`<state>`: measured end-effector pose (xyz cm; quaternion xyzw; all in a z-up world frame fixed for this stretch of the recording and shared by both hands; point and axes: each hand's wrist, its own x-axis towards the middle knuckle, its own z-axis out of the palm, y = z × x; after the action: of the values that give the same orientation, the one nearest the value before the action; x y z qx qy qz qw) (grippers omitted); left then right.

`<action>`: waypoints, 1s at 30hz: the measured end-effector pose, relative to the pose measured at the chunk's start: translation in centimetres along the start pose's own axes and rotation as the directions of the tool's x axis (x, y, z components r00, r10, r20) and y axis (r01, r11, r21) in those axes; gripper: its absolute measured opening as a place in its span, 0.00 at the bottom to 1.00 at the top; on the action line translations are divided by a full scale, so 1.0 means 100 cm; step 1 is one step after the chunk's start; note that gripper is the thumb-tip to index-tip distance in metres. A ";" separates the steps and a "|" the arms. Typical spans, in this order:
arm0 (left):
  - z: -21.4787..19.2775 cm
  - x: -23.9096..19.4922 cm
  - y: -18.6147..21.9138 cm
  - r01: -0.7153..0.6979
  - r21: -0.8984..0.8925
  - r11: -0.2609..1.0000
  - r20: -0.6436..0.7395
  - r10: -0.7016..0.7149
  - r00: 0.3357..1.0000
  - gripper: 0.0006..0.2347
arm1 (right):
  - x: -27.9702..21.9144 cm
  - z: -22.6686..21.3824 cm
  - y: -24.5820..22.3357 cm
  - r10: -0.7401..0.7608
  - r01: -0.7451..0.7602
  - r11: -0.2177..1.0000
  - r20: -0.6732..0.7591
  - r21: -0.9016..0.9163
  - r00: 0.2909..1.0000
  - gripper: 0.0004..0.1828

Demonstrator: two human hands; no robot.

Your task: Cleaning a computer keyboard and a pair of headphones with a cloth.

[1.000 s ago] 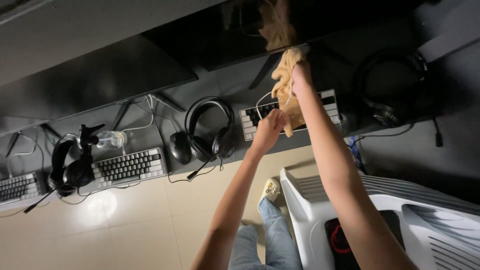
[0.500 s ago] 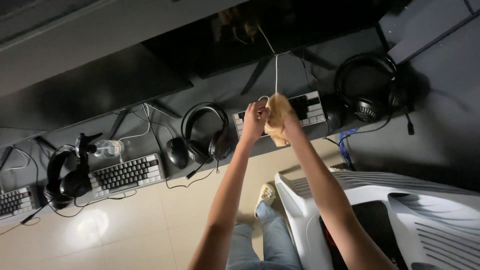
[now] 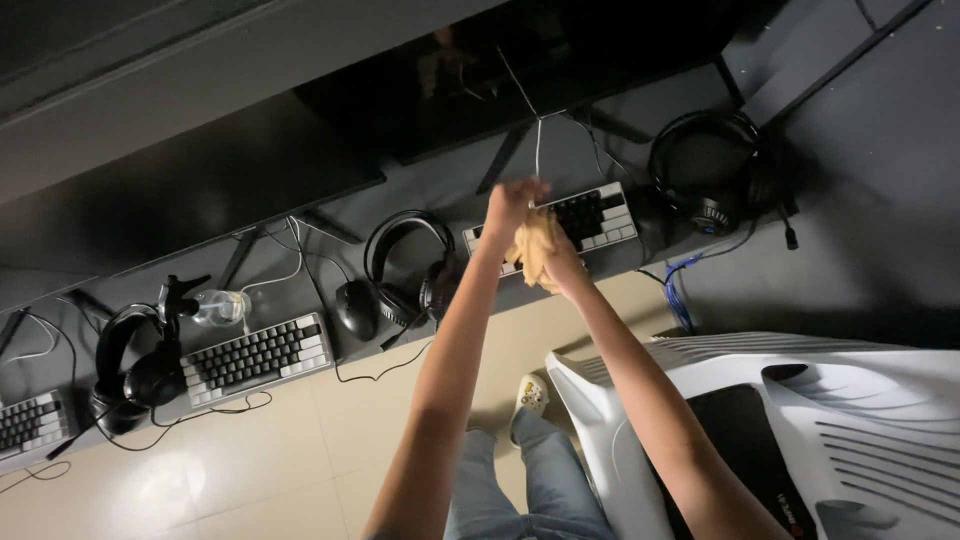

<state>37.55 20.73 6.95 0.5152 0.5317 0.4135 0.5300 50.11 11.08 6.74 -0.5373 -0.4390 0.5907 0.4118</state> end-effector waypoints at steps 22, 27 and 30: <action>-0.061 -0.026 0.076 -0.007 -0.100 0.995 -0.088 -0.001 0.996 0.09 | 0.063 0.029 -0.002 -0.513 0.481 0.741 0.067 -0.469 0.856 0.25; -0.065 -0.005 0.031 0.086 -0.673 0.734 0.115 -0.011 0.993 0.08 | 0.040 0.045 -0.066 -0.142 0.145 0.849 0.044 -0.508 0.989 0.14; -0.076 -0.020 0.018 0.004 -0.688 0.726 0.058 0.049 0.997 0.11 | 0.048 0.046 -0.061 -0.102 0.104 0.765 0.040 -0.636 0.994 0.13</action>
<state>30.09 19.83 9.76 0.3037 0.3152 0.5684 0.6967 45.18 17.03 11.44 -0.6193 -0.6423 0.3846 0.2366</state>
